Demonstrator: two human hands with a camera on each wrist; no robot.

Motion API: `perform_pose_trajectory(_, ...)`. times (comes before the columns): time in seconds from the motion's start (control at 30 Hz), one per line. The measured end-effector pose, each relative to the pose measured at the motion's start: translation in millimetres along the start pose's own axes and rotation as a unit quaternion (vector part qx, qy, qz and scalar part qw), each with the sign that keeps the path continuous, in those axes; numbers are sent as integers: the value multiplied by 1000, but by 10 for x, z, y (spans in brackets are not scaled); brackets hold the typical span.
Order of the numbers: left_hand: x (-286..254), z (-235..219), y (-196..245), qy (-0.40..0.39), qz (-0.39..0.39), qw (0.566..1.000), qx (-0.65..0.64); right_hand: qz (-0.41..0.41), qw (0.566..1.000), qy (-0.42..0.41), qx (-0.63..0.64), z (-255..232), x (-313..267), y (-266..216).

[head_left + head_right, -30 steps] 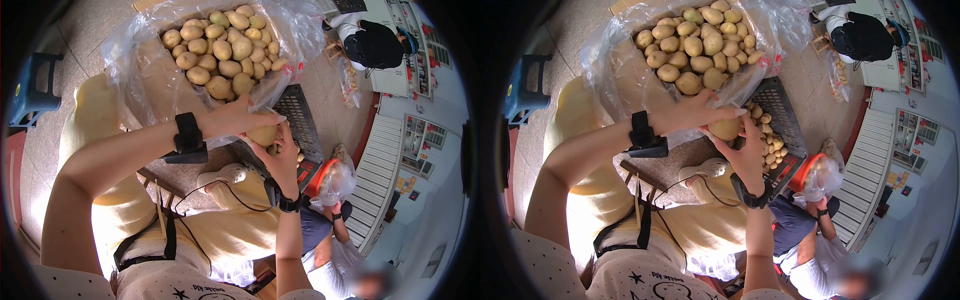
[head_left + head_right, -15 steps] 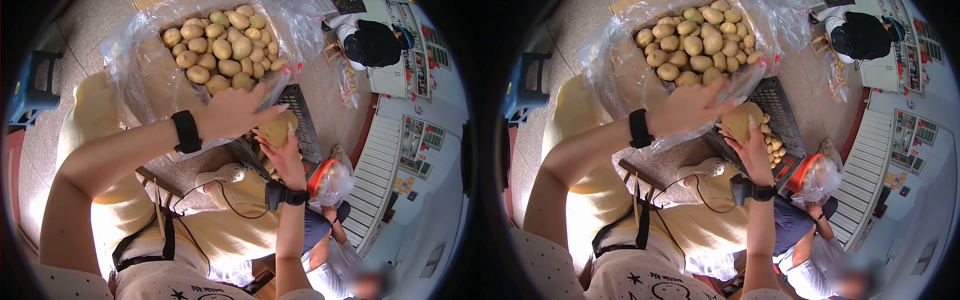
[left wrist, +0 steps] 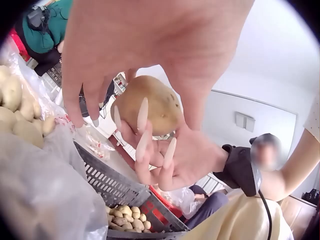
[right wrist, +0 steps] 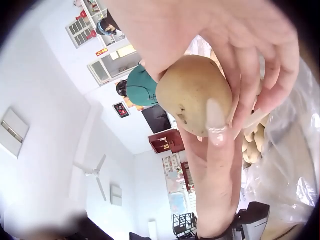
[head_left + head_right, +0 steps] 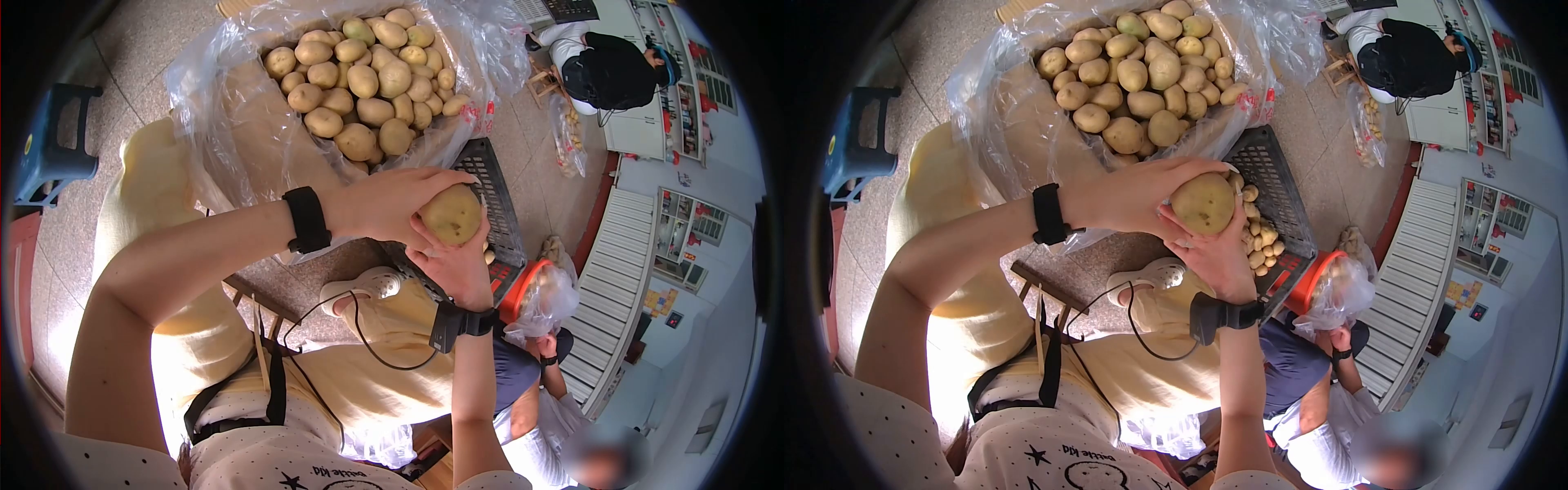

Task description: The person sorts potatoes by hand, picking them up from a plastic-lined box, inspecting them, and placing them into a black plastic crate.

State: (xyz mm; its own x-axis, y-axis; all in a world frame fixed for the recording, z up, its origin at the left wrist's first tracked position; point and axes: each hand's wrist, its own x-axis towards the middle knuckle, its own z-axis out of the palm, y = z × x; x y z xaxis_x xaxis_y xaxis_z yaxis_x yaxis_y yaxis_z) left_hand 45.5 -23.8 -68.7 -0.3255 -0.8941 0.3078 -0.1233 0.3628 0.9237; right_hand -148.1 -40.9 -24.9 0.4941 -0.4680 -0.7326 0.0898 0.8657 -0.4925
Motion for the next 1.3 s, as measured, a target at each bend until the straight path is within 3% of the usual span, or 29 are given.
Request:
perform_pose_trajectory(0.03, 10, -9, 7, -5, -13, 999, -34, 0, 1000, 0, 1, -78, 29, 16)
perform_pose_trajectory(0.1, 26, -31, 19, -12, -25, 997, -67, 17, 972, -168, 165, -223, 107, 50)
perform_pose_trajectory(0.13, 29, -46, 26, -8, -24, 999, -46, 17, 972, -168, 166, -220, 98, 43)
perform_pose_trajectory(0.2, 33, -73, 43, -4, -23, 999, -25, 40, 995, -61, 66, -159, 66, 20)
perform_pose_trajectory(0.23, 33, -89, 54, -17, -49, 999, -16, 40, 995, -61, 66, -146, 61, 11)
perform_pose_trajectory(0.3, 21, -89, 56, -30, -74, 997, -6, 30, 991, -40, -121, -147, 45, -22)
perform_pose_trajectory(0.33, 3, -65, 47, -3, -118, 993, -31, 29, 991, -40, -121, -197, 38, -36)
perform_pose_trajectory(0.4, -15, 9, -39, 21, -159, 985, -56, -103, 919, 103, -366, -365, 1, -82)
perform_pose_trajectory(0.43, -15, 51, -111, 29, -208, 973, -91, -104, 919, 106, -365, -419, -37, -155)
perform_pose_trajectory(0.47, -8, 91, -182, 37, -256, 958, -126, -159, 846, 153, -486, -471, -67, -253)
perform_pose_trajectory(0.5, 12, 77, -172, 35, -253, 959, -125, -209, 752, 197, -593, -468, -82, -309)
perform_pose_trajectory(0.57, 29, 31, -148, 10, -332, 935, -128, -262, 778, 189, -539, -414, -96, -326)
perform_pose_trajectory(0.63, 37, 81, -167, 13, -336, 932, -136, -315, 801, 179, -476, -300, -102, -313)
perform_pose_trajectory(0.73, 73, 38, -82, -14, -344, 928, -145, -340, 744, 103, -566, -195, -88, -206)
perform_pose_trajectory(0.83, 98, -15, 85, -32, -326, 928, -178, -364, 732, 91, -568, 23, -70, -101)
perform_pose_trajectory(0.9, 105, -44, 122, -31, -310, 929, -200, -384, 751, 102, -527, 53, -36, -57)
perform_pose_trajectory(0.97, 87, 21, -4, -16, -318, 918, -236, -434, 657, 106, -607, 95, -40, -71)
perform_pose_trajectory(1.1, 52, -22, -21, -16, -344, 909, -235, -419, 674, 131, -593, 130, -50, -62)
perform_pose_trajectory(1.13, 85, -95, 87, -22, -360, 885, -295, -438, 706, 128, -542, 104, -2, -35)
perform_pose_trajectory(1.17, 107, -145, 165, -28, -376, 857, -352, -450, 710, 136, -524, 92, 9, -37)
perform_pose_trajectory(1.23, 103, -163, 148, -16, -391, 871, -296, -438, 780, 142, -424, 83, 5, -51)
perform_pose_trajectory(1.3, 142, -231, 154, 12, -268, 945, -188, -463, 780, 152, -393, 27, 33, -42)
